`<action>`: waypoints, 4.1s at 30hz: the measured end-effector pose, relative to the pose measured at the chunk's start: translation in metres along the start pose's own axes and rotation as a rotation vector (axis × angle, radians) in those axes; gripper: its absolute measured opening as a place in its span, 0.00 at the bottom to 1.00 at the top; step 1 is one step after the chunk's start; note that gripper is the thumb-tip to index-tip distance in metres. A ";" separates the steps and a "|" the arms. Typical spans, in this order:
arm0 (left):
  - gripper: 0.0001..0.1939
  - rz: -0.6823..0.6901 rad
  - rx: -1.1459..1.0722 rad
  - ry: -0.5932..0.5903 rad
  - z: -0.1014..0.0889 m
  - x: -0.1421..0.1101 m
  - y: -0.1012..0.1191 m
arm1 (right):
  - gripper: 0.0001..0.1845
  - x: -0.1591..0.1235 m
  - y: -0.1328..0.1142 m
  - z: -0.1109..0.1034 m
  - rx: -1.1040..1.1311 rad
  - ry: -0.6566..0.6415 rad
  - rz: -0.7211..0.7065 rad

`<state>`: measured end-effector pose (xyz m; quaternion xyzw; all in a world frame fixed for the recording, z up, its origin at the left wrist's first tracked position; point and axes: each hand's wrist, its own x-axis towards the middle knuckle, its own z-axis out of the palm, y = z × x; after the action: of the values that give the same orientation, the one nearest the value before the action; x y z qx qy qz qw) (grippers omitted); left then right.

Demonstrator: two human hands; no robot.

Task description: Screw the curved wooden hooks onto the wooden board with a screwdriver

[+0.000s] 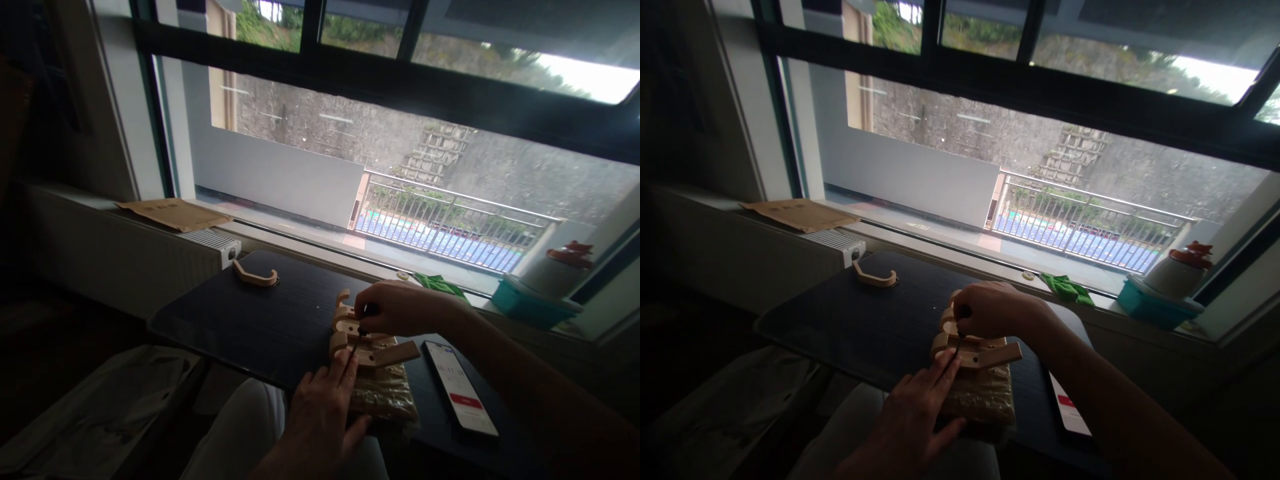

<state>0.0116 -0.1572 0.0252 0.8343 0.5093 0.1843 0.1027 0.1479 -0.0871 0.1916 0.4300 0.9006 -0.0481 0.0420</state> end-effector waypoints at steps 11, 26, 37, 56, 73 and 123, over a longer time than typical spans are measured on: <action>0.35 0.004 -0.016 0.022 0.002 -0.001 -0.001 | 0.10 0.002 0.008 0.009 0.046 0.009 -0.034; 0.35 0.001 0.013 -0.001 0.001 0.001 0.000 | 0.08 0.001 0.007 0.000 0.064 -0.034 -0.047; 0.35 -0.003 0.023 0.008 0.000 0.000 0.001 | 0.11 0.002 0.000 0.006 -0.015 0.014 0.007; 0.35 -0.003 0.020 0.014 0.000 0.000 0.000 | 0.11 0.000 0.007 0.009 0.032 0.060 -0.019; 0.35 -0.005 0.004 0.015 0.001 0.000 0.000 | 0.09 -0.001 0.015 0.010 0.086 0.043 -0.050; 0.33 -0.007 0.010 0.021 -0.005 0.001 0.001 | 0.11 -0.006 0.006 0.003 0.023 0.005 0.014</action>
<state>0.0108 -0.1575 0.0306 0.8311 0.5142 0.1900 0.0939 0.1562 -0.0886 0.1893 0.4367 0.8971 -0.0570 0.0350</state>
